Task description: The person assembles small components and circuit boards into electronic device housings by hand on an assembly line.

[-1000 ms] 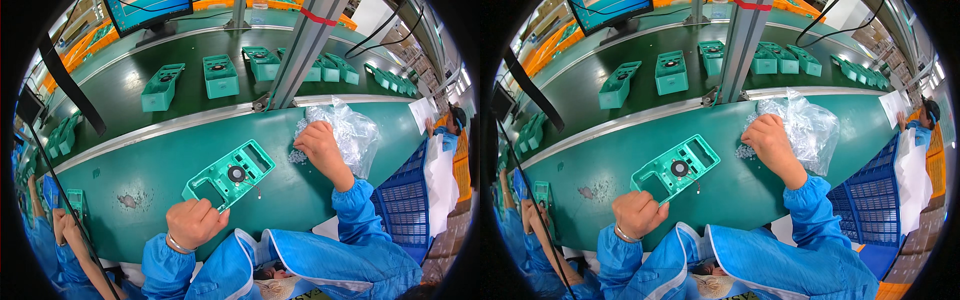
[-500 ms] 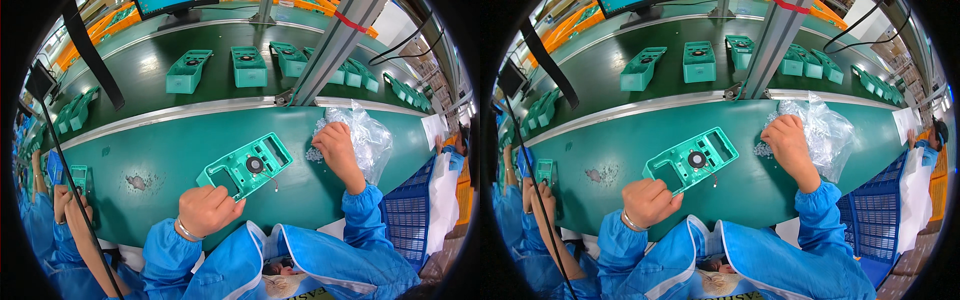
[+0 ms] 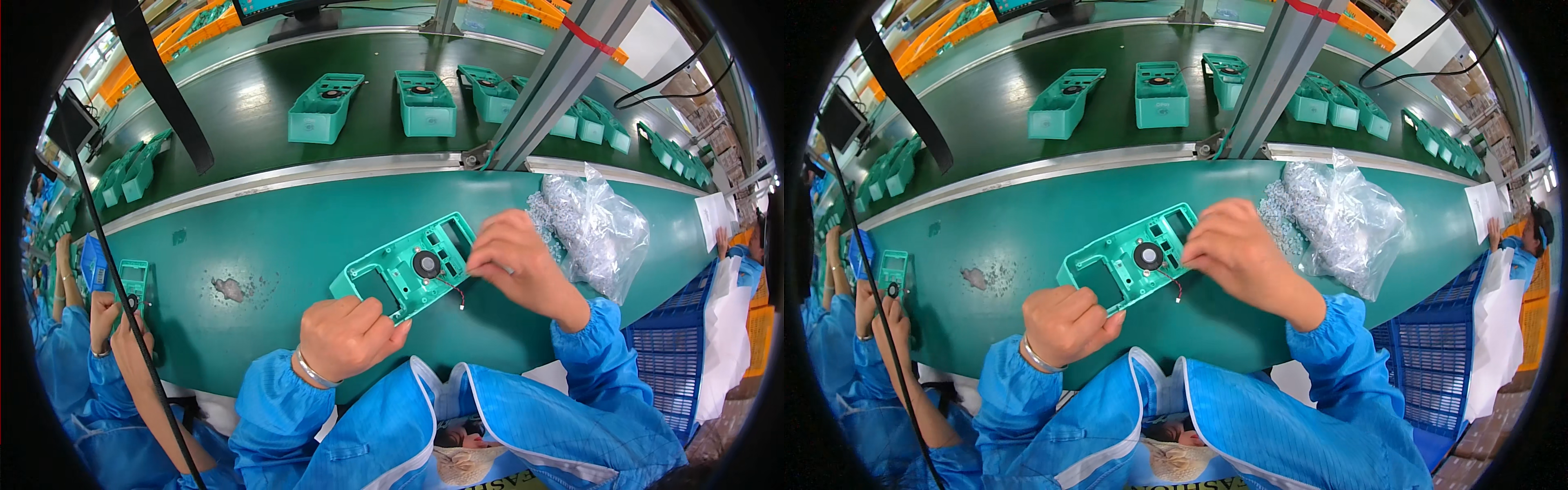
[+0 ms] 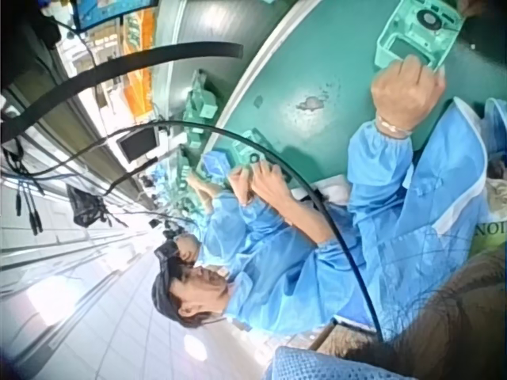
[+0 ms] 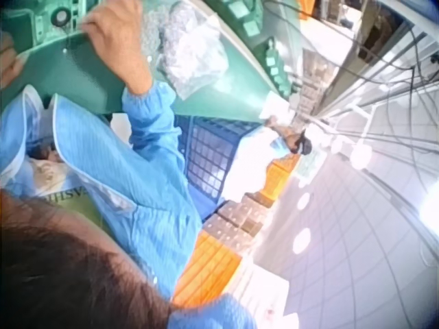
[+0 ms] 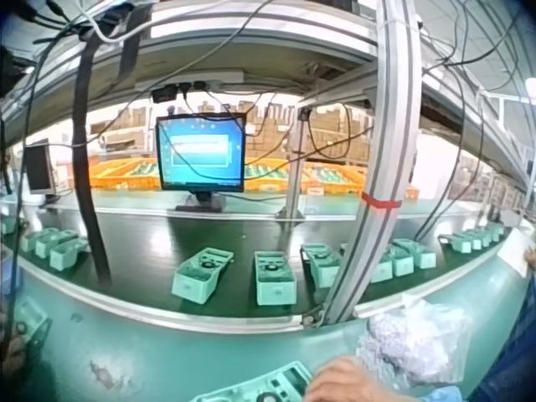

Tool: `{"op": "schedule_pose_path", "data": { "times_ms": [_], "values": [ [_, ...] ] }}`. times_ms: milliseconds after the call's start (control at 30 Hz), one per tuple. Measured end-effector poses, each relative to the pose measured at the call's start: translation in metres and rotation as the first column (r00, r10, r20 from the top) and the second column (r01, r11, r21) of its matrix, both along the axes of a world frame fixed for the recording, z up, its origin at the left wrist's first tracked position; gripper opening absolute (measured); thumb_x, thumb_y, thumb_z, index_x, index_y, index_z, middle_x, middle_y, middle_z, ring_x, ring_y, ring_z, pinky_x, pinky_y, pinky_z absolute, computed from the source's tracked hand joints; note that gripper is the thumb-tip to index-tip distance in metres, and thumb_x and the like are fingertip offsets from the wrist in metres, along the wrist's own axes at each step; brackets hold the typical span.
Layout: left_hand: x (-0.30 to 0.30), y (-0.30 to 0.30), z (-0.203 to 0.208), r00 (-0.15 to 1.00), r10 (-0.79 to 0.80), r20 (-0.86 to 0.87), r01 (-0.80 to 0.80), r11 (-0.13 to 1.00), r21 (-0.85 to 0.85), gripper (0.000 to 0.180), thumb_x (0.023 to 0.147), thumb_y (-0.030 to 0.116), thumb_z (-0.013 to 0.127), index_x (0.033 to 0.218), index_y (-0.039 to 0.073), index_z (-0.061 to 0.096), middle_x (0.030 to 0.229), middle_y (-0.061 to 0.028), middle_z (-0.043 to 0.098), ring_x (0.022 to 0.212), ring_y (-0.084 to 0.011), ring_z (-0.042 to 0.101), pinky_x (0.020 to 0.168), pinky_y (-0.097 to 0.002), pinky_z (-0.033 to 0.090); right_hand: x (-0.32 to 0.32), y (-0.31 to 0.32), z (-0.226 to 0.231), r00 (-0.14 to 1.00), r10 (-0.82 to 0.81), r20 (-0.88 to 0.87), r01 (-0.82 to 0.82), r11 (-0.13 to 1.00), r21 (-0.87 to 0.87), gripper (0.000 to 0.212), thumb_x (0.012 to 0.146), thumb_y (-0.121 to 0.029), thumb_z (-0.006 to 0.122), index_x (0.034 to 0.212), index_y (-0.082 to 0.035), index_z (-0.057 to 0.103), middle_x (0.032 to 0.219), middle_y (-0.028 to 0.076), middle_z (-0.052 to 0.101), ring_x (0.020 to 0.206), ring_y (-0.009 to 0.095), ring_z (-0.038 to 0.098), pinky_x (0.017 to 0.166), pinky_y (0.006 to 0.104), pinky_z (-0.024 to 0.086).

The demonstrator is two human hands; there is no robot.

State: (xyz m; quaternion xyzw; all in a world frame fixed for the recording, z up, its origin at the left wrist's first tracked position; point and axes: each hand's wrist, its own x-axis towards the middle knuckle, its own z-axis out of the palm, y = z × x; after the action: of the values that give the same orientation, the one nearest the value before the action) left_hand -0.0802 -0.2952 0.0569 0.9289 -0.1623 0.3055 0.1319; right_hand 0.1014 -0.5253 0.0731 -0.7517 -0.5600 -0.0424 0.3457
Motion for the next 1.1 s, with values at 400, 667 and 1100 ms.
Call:
{"op": "schedule_pose_path", "data": {
  "times_ms": [400, 667, 1100],
  "values": [
    [0.001, -0.001, 0.001, 1.0, 0.0, -0.01, 0.0, 1.0, -0.016, 0.037, 0.069, 0.02, 0.083, 0.057, 0.015, 0.049, 0.063, 0.0005, 0.041, 0.051, -0.0143, 0.047, 0.041, -0.0314, 0.036, -0.008, 0.028, 0.002, 0.961, 0.269, -0.065, -0.273, 0.959, -0.071, 0.019, 0.073, -0.012, 0.083, 0.087, -0.012, 0.07, 0.092, 0.0, 0.064, 0.102, 0.025, 0.06, 0.099, 0.0452, 0.042],
    [0.001, -0.001, 0.001, 1.0, 0.005, -0.013, -0.005, 1.0, -0.008, 0.036, 0.068, 0.021, 0.084, 0.057, 0.015, 0.05, 0.063, 0.001, 0.042, 0.052, -0.0142, 0.048, 0.042, -0.0311, 0.038, -0.011, 0.028, 0.003, 0.963, 0.265, 0.035, -0.262, 0.962, -0.081, 0.018, 0.072, -0.012, 0.079, 0.086, -0.013, 0.068, 0.091, 0.0, 0.062, 0.1, 0.025, 0.059, 0.098, 0.0461, 0.044],
    [0.003, -0.002, 0.0, 1.0, -0.012, -0.003, 0.012, 0.999, -0.039, 0.038, 0.068, 0.02, 0.084, 0.057, 0.015, 0.049, 0.063, 0.0001, 0.041, 0.05, -0.0146, 0.047, 0.041, -0.0325, 0.036, -0.023, 0.031, 0.022, 0.892, 0.294, 0.345, -0.22, 0.946, -0.239, 0.019, 0.073, -0.013, 0.07, 0.091, -0.009, 0.068, 0.096, 0.002, 0.062, 0.104, 0.025, 0.061, 0.104, 0.0504, 0.046]
  ]
}}
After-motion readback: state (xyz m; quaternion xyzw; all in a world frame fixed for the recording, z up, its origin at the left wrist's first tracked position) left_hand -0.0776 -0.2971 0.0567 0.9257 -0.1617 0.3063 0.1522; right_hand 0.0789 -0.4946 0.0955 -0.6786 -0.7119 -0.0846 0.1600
